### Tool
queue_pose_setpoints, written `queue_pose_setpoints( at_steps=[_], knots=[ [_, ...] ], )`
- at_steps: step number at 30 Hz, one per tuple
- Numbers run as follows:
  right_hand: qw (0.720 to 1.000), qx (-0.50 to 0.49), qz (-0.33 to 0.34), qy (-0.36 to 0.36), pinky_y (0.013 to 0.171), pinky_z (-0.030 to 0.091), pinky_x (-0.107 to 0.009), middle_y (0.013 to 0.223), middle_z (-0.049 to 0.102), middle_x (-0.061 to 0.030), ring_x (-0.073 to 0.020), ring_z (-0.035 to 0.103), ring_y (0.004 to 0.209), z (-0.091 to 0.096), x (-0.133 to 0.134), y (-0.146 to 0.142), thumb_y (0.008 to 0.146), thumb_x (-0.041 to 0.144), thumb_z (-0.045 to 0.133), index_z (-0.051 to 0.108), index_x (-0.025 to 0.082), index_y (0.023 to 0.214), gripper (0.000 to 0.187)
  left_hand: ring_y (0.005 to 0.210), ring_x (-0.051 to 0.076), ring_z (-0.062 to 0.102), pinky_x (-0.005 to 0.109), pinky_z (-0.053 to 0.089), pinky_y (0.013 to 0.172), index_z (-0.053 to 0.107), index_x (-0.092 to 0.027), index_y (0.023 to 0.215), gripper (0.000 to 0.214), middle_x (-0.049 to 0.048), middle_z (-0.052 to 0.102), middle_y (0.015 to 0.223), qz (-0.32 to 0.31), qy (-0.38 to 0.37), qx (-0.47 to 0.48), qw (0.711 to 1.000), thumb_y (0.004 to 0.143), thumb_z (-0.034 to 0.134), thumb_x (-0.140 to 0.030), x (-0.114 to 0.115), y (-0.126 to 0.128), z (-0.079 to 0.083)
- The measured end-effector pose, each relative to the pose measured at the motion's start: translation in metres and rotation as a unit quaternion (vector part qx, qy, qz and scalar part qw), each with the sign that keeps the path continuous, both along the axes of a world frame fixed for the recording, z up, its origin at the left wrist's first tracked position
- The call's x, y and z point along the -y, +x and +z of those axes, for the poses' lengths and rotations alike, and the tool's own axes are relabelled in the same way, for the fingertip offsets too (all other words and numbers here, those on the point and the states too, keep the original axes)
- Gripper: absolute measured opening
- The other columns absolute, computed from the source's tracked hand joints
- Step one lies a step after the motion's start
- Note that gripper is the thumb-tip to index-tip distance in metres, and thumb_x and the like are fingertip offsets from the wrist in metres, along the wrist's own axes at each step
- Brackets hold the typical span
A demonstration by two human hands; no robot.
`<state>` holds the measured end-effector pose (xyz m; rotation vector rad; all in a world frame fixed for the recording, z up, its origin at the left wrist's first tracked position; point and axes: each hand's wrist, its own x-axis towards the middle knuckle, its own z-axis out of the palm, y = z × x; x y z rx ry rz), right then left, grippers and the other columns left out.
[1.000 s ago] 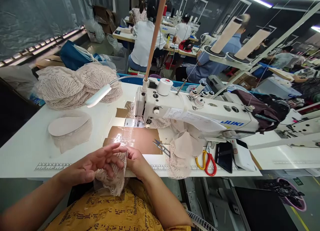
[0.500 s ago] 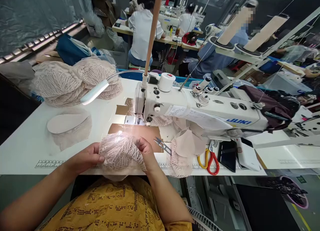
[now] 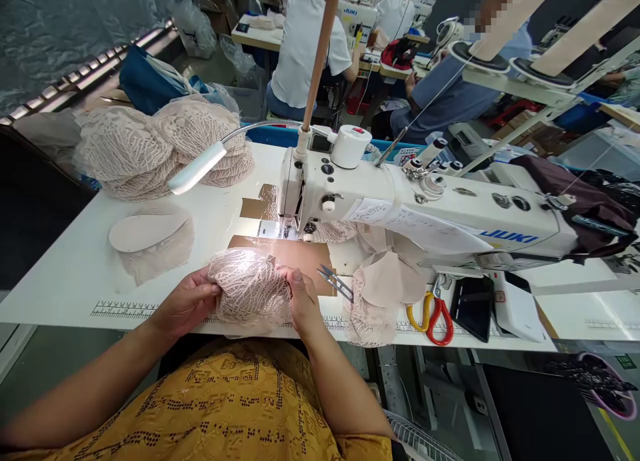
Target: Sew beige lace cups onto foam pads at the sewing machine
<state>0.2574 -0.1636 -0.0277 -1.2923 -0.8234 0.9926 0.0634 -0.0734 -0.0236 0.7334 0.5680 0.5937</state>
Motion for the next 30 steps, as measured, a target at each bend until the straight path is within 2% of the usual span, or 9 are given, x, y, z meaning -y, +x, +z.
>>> queue_pose_setpoints(
  at_steps=[3, 6, 10, 15, 19, 23, 25, 27, 30],
  knots=[
    [0.999, 0.038, 0.030, 0.006, 0.069, 0.045, -0.031, 0.074, 0.058, -0.0029, -0.0180, 0.053, 0.072, 0.002, 0.000, 0.002, 0.084, 0.061, 0.057, 0.066, 0.021, 0.071, 0.043, 0.085, 0.018, 0.067, 0.027, 0.052, 0.080, 0.070, -0.016, 0.097, 0.022, 0.0043, 0.073, 0.088, 0.009, -0.026, 0.004, 1.000, 0.077, 0.073, -0.023, 0.000, -0.001, 0.000],
    [0.998, 0.052, -0.001, 0.021, 0.069, 0.045, -0.030, 0.076, 0.059, -0.0017, -0.0173, 0.053, 0.072, 0.001, 0.001, 0.000, 0.077, 0.048, 0.070, 0.067, 0.021, 0.072, 0.027, 0.103, 0.024, 0.065, 0.037, 0.050, 0.093, 0.064, -0.018, 0.116, 0.042, 0.0085, 0.072, 0.106, 0.016, -0.104, 0.055, 0.993, 0.087, 0.058, -0.049, 0.003, 0.000, -0.001],
    [0.996, 0.011, -0.060, 0.060, 0.071, 0.046, -0.031, 0.076, 0.059, -0.0015, -0.0177, 0.054, 0.075, -0.006, -0.003, -0.008, 0.077, 0.042, 0.072, 0.067, 0.021, 0.070, 0.023, 0.117, 0.030, 0.058, 0.044, 0.046, 0.099, 0.054, -0.019, 0.132, 0.082, 0.0136, 0.065, 0.121, -0.033, -0.170, 0.139, 0.975, 0.076, 0.050, -0.078, 0.018, 0.008, -0.002],
    [0.996, -0.063, -0.066, 0.016, 0.064, 0.047, -0.030, 0.067, 0.059, 0.0002, -0.0152, 0.051, 0.064, -0.006, -0.009, -0.024, 0.071, 0.046, 0.076, 0.063, 0.020, 0.063, 0.030, 0.087, 0.022, 0.068, 0.032, 0.054, 0.081, 0.066, -0.017, 0.115, 0.053, 0.0090, 0.072, 0.097, -0.131, -0.147, 0.049, 0.979, 0.065, 0.079, -0.022, 0.037, 0.016, -0.007],
    [0.981, -0.152, -0.121, -0.013, 0.062, 0.049, -0.032, 0.065, 0.062, 0.0004, -0.0158, 0.053, 0.060, 0.001, -0.011, -0.021, 0.062, 0.051, 0.080, 0.064, 0.021, 0.068, 0.034, 0.052, 0.013, 0.058, 0.023, 0.049, 0.052, 0.073, -0.013, 0.076, 0.010, 0.0055, 0.067, 0.062, -0.224, -0.038, 0.004, 0.974, 0.067, 0.076, -0.017, 0.028, -0.006, -0.008],
    [0.981, -0.156, -0.114, -0.015, 0.065, 0.051, -0.031, 0.071, 0.067, -0.0001, -0.0157, 0.057, 0.063, 0.005, -0.009, -0.013, 0.061, 0.045, 0.082, 0.065, 0.021, 0.072, 0.031, 0.065, 0.022, 0.065, 0.035, 0.055, 0.067, 0.071, -0.018, 0.064, 0.022, 0.0101, 0.068, 0.064, -0.378, 0.128, 0.023, 0.916, 0.082, 0.067, -0.030, -0.001, -0.041, 0.010],
    [0.991, -0.125, -0.045, -0.018, 0.065, 0.050, -0.029, 0.071, 0.067, 0.0001, -0.0153, 0.058, 0.064, 0.007, -0.008, -0.012, 0.063, 0.042, 0.082, 0.066, 0.021, 0.071, 0.027, 0.081, 0.023, 0.067, 0.034, 0.054, 0.074, 0.073, -0.019, 0.080, 0.013, 0.0114, 0.071, 0.083, -0.263, 0.229, 0.006, 0.937, 0.082, 0.067, -0.030, -0.015, -0.047, 0.024],
    [0.996, -0.072, 0.041, -0.013, 0.066, 0.049, -0.029, 0.074, 0.068, -0.0002, -0.0158, 0.059, 0.066, 0.010, -0.006, -0.015, 0.066, 0.039, 0.081, 0.068, 0.022, 0.076, 0.023, 0.113, 0.027, 0.058, 0.036, 0.048, 0.095, 0.069, -0.021, 0.108, 0.035, 0.0111, 0.064, 0.120, -0.117, 0.338, -0.073, 0.931, 0.074, 0.076, -0.026, -0.025, -0.042, 0.038],
    [0.992, 0.019, 0.126, 0.003, 0.070, 0.049, -0.029, 0.081, 0.070, -0.0005, -0.0168, 0.061, 0.073, 0.016, -0.005, -0.020, 0.074, 0.036, 0.076, 0.071, 0.023, 0.087, 0.019, 0.116, 0.027, 0.054, 0.034, 0.046, 0.097, 0.059, -0.021, 0.123, 0.058, 0.0096, 0.059, 0.125, -0.129, 0.399, -0.159, 0.894, 0.070, 0.080, -0.030, -0.029, -0.022, 0.048]
  ],
)
